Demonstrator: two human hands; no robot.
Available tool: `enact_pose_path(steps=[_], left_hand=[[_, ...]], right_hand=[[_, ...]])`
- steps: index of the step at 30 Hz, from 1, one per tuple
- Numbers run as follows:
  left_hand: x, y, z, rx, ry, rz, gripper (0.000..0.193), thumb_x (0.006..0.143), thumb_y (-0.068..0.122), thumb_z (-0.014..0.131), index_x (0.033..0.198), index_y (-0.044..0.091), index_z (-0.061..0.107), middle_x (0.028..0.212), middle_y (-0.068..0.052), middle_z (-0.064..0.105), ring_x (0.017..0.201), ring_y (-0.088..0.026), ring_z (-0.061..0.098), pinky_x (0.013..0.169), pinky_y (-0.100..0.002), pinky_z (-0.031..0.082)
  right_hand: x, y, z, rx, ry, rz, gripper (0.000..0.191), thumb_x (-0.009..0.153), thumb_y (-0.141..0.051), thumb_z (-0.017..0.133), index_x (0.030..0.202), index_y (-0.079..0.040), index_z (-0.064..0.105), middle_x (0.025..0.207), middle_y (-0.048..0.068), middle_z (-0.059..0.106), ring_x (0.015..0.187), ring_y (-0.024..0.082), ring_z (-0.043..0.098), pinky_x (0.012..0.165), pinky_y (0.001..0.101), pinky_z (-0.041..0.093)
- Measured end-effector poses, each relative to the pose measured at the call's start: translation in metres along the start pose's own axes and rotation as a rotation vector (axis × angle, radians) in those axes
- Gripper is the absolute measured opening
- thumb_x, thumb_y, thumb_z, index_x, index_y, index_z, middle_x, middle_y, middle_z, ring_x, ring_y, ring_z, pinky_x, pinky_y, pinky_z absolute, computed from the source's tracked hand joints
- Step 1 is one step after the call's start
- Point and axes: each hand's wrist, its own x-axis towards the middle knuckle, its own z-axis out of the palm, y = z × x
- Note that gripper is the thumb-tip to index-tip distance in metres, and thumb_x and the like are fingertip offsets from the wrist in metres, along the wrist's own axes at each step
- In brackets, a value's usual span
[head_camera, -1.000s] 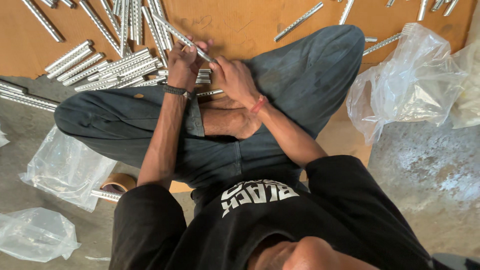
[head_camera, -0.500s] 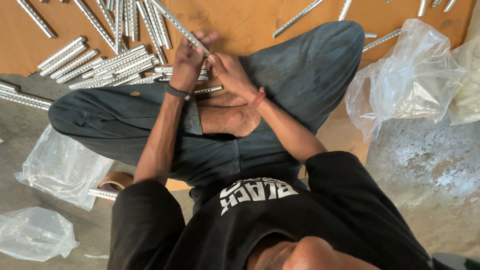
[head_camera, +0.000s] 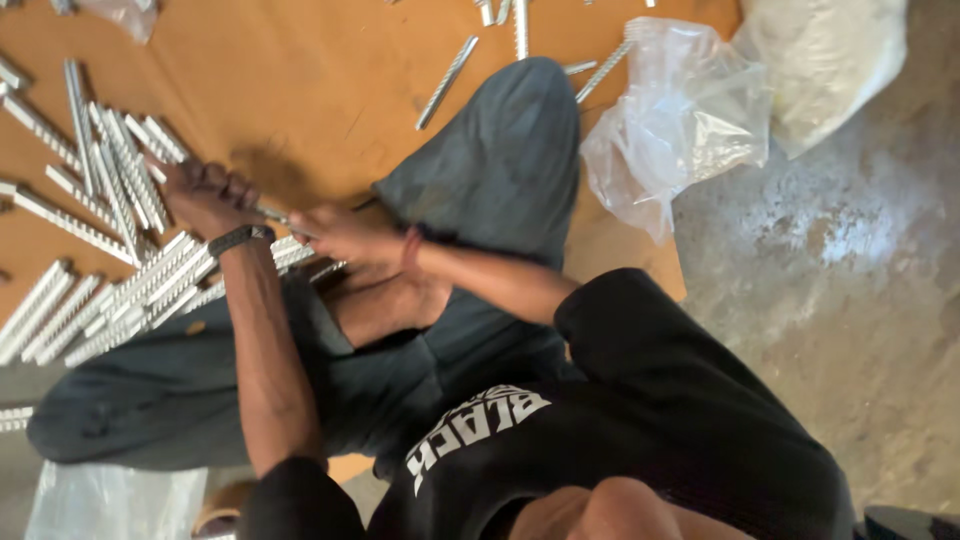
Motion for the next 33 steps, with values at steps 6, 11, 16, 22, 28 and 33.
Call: enact_pose_path(steps=[6, 11, 16, 22, 28, 33], left_hand=[[0.035, -0.014, 0.01, 0.122, 0.218, 0.174, 0.039, 0.077, 0.045, 0.038, 0.056, 0.012, 0.033, 0.044, -0.001, 0.028, 0.036, -0.013, 0.023, 0.032, -0.026, 0.017], [0.054, 0.02, 0.014, 0.112, 0.188, 0.214, 0.034, 0.076, 0.039, 0.04, 0.06, 0.01, 0.037, 0.049, -0.005, 0.033, 0.042, -0.017, 0.029, 0.038, -0.029, 0.022], [0.017, 0.02, 0.081, 0.642, -0.373, 0.043, 0.028, 0.074, 0.033, 0.042, 0.063, 0.007, 0.041, 0.054, -0.008, 0.038, 0.048, -0.021, 0.034, 0.044, -0.032, 0.027], [-0.04, 0.015, 0.242, 1.243, -0.983, 0.449, 0.023, 0.072, 0.027, 0.045, 0.067, 0.005, 0.046, 0.06, -0.012, 0.044, 0.056, -0.025, 0.041, 0.05, -0.035, 0.032], [0.01, 0.061, 0.143, 1.755, -0.576, 0.642, 0.018, 0.071, 0.02, 0.048, 0.072, 0.002, 0.051, 0.066, -0.016, 0.05, 0.063, -0.029, 0.048, 0.057, -0.038, 0.038], [0.028, 0.09, -0.006, 2.117, -0.345, 0.287, 0.017, 0.069, 0.014, 0.05, 0.075, 0.0, 0.055, 0.071, -0.02, 0.055, 0.069, -0.033, 0.054, 0.063, -0.041, 0.043]], right_hand=[[-0.013, 0.008, 0.002, -0.65, 0.254, 0.094, 0.024, 0.081, -0.029, 0.04, 0.077, -0.007, 0.05, 0.054, 0.007, 0.046, 0.046, 0.02, 0.04, 0.042, 0.034, 0.031], [-0.013, -0.006, 0.003, 0.492, -0.048, 0.479, 0.03, 0.084, -0.037, 0.034, 0.075, -0.01, 0.044, 0.042, -0.003, 0.031, 0.031, 0.007, 0.025, 0.027, 0.0202, 0.019], [-0.004, -0.01, 0.012, 0.149, -0.005, 0.392, 0.025, 0.084, -0.028, 0.038, 0.074, -0.007, 0.045, 0.046, -0.002, 0.033, 0.034, 0.008, 0.027, 0.028, 0.0211, 0.021], [-0.004, -0.001, 0.022, -0.153, 0.001, 0.225, 0.026, 0.082, -0.033, 0.04, 0.072, -0.009, 0.044, 0.049, -0.003, 0.033, 0.038, 0.008, 0.028, 0.032, 0.022, 0.023], [0.002, -0.019, 0.016, -0.003, 0.076, 0.221, 0.029, 0.079, -0.037, 0.042, 0.069, -0.01, 0.044, 0.051, -0.004, 0.033, 0.042, 0.008, 0.029, 0.035, 0.0228, 0.025], [0.018, -0.003, -0.003, 0.35, 0.101, 0.493, 0.035, 0.081, -0.043, 0.036, 0.066, -0.011, 0.039, 0.045, -0.003, 0.031, 0.031, 0.005, 0.022, 0.026, 0.0191, 0.017]])
